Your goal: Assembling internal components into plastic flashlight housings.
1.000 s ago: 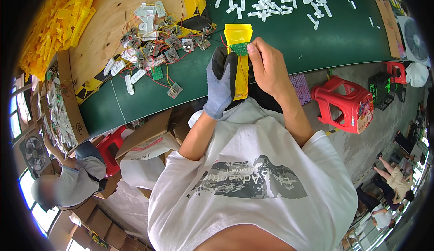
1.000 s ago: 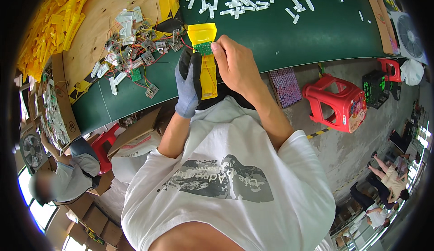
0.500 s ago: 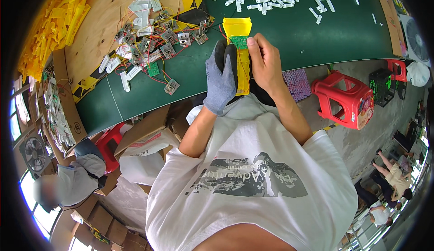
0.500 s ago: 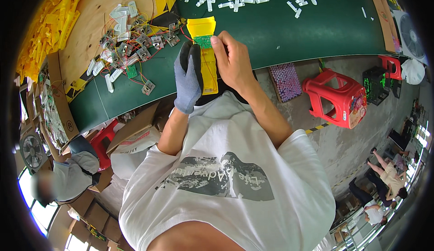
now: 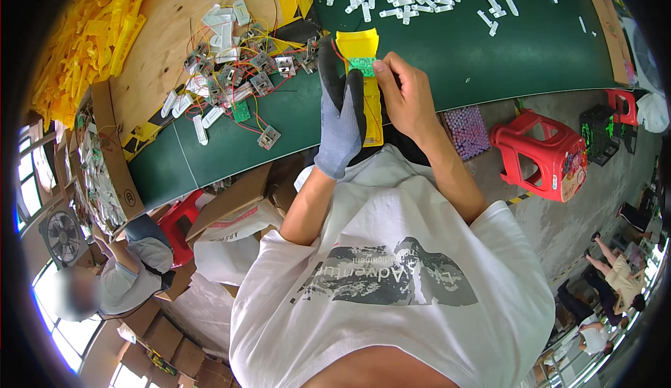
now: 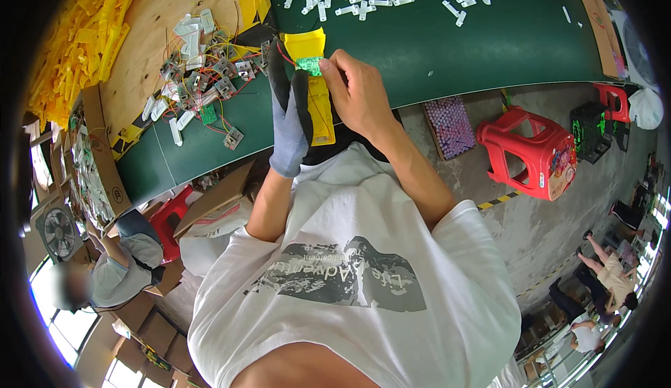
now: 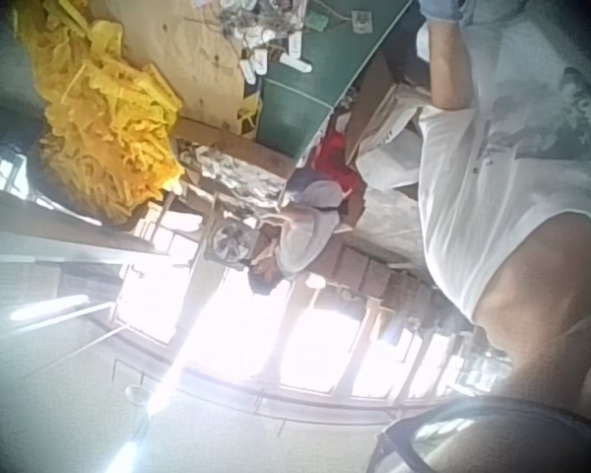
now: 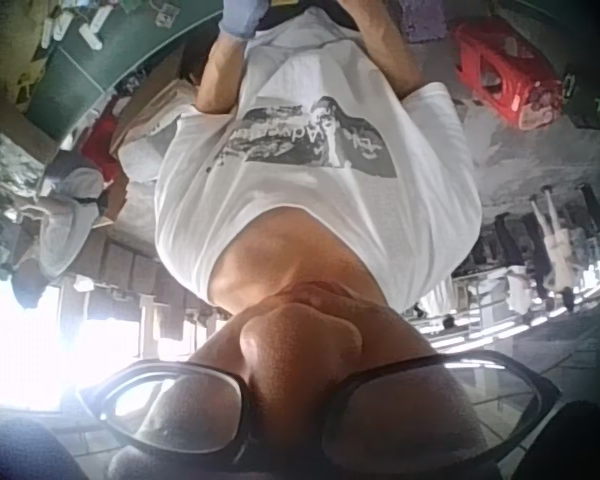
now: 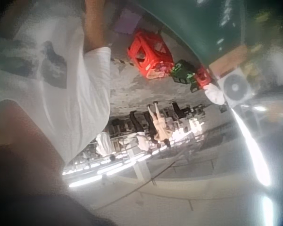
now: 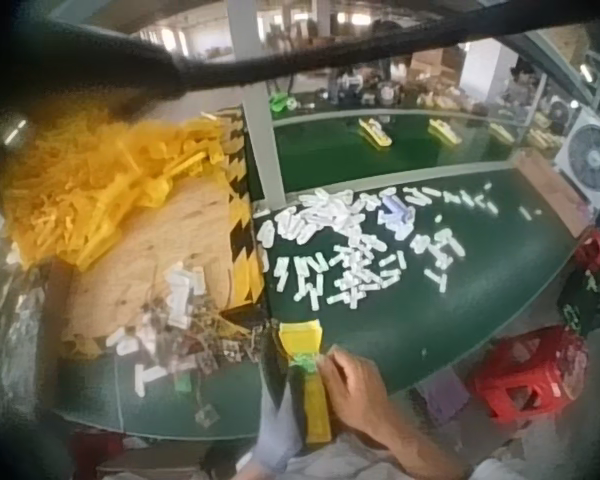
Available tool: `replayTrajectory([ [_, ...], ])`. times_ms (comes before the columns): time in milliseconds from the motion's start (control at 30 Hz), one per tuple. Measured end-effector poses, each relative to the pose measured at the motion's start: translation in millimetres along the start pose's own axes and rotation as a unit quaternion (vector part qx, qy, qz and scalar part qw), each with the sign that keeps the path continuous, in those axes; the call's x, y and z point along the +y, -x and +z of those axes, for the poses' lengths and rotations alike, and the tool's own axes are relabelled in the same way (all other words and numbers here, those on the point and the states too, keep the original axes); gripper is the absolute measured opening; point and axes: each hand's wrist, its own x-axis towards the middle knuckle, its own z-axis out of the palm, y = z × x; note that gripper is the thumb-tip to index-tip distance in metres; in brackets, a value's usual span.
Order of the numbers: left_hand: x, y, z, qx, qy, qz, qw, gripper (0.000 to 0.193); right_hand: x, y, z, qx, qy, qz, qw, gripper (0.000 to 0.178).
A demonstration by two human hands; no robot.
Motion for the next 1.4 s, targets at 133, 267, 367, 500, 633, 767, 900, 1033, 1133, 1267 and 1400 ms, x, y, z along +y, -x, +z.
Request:
replayTrajectory([
  [133, 11, -2, 1, -0.065, 0.06, 0.052, 0.995, 0.053, 0, 1, -3, -0.004, -0.006, 0.006, 1.0, 0.032],
  [267, 15, 0, 2, -0.086, 0.125, -0.015, 0.988, 0.036, 0, 1, -7, -0.017, -0.017, 0.018, 1.0, 0.033],
  [367, 8, 0, 6, -0.057, 0.087, 0.006, 0.995, 0.022, 1, 3, -4, -0.018, -0.017, 0.009, 1.0, 0.03],
  [500, 7, -1, 8, -0.005, 0.033, 0.042, 0.999, 0.017, 2, 6, -3, -0.024, -0.013, -0.032, 0.999, 0.019],
  [633, 4, -2, 5, 0.011, 0.0, 0.074, 0.997, 0.017, -6, 10, -7, -0.053, -0.006, -0.025, 0.998, 0.013],
  [767, 5, 1, 4, -0.027, 0.032, 0.048, 0.998, 0.018, -5, 13, -4, -0.028, 0.031, -0.064, 0.997, 0.008],
  [900, 3, 1, 0, -0.035, 0.028, 0.046, 0.998, 0.015, -2, 14, -1, -0.026, 0.027, -0.091, 0.995, 0.004],
  [1033, 3, 2, -1, -0.044, 0.034, 0.041, 0.998, 0.017, 0, 7, -3, -0.027, 0.021, -0.119, 0.992, 0.005],
  [1133, 4, 1, -1, -0.033, 0.054, 0.025, 0.998, 0.018, 3, 3, -2, -0.049, 0.032, -0.125, 0.99, 0.006],
  [1267, 3, 1, 2, -0.018, 0.049, 0.046, 0.998, 0.019, 3, 2, -3, -0.055, -0.001, -0.101, 0.993, 0.007],
  [1400, -1, -1, 3, 0.002, 0.019, 0.064, 0.998, 0.02, 3, -1, -5, -0.065, -0.006, -0.097, 0.993, 0.008],
])
